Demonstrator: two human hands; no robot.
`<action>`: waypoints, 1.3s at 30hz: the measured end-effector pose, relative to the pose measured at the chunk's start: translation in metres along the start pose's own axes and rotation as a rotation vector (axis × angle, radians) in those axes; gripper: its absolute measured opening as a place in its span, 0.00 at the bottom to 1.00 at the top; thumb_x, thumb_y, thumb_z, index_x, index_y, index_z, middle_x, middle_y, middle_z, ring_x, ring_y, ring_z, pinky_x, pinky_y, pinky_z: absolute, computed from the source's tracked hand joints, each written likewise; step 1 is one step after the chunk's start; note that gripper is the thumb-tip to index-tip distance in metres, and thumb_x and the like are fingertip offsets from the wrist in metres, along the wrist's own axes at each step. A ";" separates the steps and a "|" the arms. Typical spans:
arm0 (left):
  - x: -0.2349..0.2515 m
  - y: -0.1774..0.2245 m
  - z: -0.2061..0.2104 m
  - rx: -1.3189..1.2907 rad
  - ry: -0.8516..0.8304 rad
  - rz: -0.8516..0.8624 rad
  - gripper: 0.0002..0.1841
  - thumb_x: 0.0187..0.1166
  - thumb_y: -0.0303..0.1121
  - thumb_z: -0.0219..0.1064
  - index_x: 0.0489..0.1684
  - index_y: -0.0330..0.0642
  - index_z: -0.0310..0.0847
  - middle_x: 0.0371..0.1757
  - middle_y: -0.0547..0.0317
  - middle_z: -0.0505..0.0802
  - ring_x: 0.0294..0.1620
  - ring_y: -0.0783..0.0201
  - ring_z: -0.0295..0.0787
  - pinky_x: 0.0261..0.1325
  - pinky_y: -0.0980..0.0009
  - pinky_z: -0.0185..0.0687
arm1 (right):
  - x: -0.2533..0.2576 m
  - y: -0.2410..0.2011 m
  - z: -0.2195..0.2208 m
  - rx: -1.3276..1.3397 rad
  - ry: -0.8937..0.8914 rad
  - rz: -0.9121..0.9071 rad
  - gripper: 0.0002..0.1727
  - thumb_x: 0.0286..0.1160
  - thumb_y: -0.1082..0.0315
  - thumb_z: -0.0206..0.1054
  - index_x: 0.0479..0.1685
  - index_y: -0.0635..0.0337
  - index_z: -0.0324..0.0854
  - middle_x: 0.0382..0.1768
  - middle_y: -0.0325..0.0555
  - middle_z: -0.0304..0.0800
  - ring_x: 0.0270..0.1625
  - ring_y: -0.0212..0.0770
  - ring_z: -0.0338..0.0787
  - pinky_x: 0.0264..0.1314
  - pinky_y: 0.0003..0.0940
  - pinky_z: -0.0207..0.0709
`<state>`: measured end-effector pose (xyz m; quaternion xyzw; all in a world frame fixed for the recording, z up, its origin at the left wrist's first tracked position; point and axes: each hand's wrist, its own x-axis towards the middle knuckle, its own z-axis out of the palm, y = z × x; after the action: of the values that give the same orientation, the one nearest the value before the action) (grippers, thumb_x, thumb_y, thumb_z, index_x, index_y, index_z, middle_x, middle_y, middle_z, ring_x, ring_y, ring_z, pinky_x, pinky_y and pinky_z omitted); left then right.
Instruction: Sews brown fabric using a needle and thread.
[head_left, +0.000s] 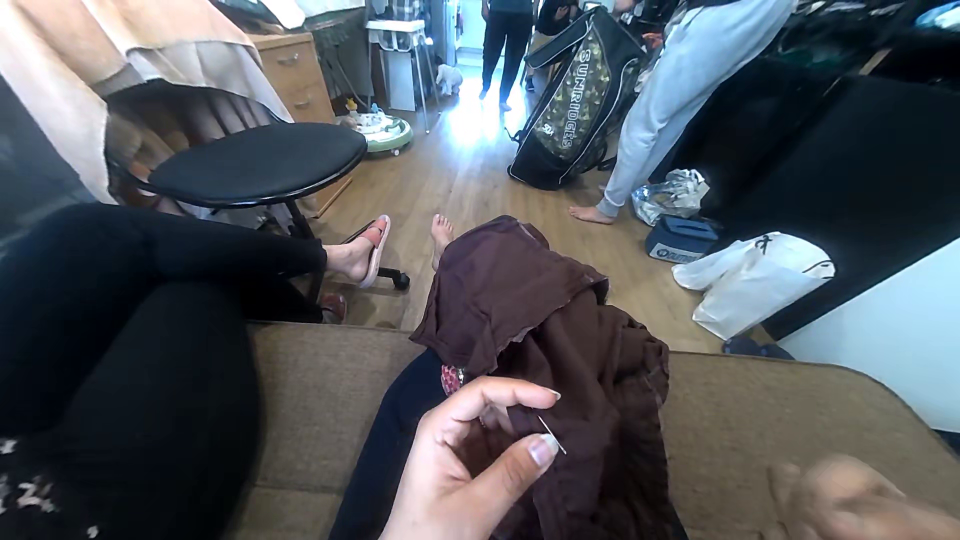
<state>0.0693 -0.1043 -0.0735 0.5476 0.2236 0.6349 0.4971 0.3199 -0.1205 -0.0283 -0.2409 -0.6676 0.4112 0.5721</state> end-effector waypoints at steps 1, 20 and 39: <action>0.000 -0.001 -0.001 0.000 -0.003 0.006 0.16 0.77 0.21 0.70 0.62 0.37 0.84 0.49 0.67 0.95 0.44 0.78 0.91 0.50 0.79 0.89 | 0.002 0.002 0.002 -0.050 0.010 0.006 0.12 0.85 0.63 0.65 0.57 0.45 0.92 0.48 0.20 0.91 0.44 0.17 0.88 0.41 0.10 0.80; -0.006 0.000 0.012 0.133 -0.082 -0.021 0.08 0.78 0.35 0.74 0.38 0.40 0.95 0.41 0.65 0.89 0.47 0.81 0.80 0.51 0.85 0.76 | -0.002 0.039 0.057 -0.430 0.099 -0.274 0.09 0.80 0.68 0.71 0.56 0.53 0.85 0.44 0.31 0.91 0.46 0.21 0.86 0.52 0.12 0.79; -0.005 0.006 0.010 0.091 -0.059 0.017 0.13 0.83 0.23 0.64 0.61 0.35 0.84 0.50 0.67 0.93 0.46 0.81 0.87 0.52 0.80 0.85 | -0.002 0.037 0.057 -0.606 0.085 -0.368 0.05 0.82 0.66 0.69 0.41 0.57 0.87 0.42 0.38 0.84 0.49 0.24 0.84 0.56 0.12 0.76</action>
<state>0.0755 -0.1131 -0.0679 0.5899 0.2328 0.6118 0.4727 0.2605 -0.1178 -0.0604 -0.2923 -0.7669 0.0741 0.5665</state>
